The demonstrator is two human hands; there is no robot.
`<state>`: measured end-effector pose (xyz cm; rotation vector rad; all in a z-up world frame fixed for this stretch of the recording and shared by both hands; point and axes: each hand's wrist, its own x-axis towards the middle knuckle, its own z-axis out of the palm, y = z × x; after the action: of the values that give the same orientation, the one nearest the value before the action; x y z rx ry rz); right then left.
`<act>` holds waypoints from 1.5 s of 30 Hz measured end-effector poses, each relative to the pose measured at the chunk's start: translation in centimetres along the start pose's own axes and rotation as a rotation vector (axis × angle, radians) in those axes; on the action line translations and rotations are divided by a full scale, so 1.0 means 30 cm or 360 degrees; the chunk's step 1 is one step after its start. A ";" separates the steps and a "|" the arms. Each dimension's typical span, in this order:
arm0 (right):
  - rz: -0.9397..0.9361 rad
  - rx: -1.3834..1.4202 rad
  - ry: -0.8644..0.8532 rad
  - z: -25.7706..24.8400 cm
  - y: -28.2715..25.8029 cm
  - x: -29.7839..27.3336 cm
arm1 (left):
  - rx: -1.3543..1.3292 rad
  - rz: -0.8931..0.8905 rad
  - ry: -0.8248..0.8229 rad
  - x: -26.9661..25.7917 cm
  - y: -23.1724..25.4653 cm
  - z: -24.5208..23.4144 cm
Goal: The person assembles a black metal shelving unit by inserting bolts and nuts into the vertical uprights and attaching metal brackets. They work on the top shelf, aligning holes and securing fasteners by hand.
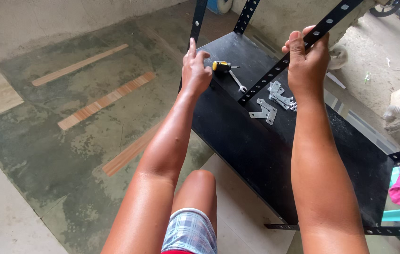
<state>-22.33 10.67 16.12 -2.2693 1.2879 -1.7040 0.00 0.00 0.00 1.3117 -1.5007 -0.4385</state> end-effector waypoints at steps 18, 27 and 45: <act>0.0031 -0.0046 -0.0013 0.000 0.013 -0.002 | -0.0140 0.0041 -0.0066 0.035 0.055 -0.023; 0.0050 0.0031 0.0012 -0.002 0.049 0.000 | -0.0074 0.0130 -0.0016 0.060 0.058 -0.018; 0.0317 -0.0843 0.0246 -0.897 0.027 -0.380 | -0.1210 0.0776 -0.0879 -0.627 0.817 0.388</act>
<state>-45.19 28.82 17.60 -2.1621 2.1361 -1.6430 -24.87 20.67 6.63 0.2131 -1.7678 -0.9754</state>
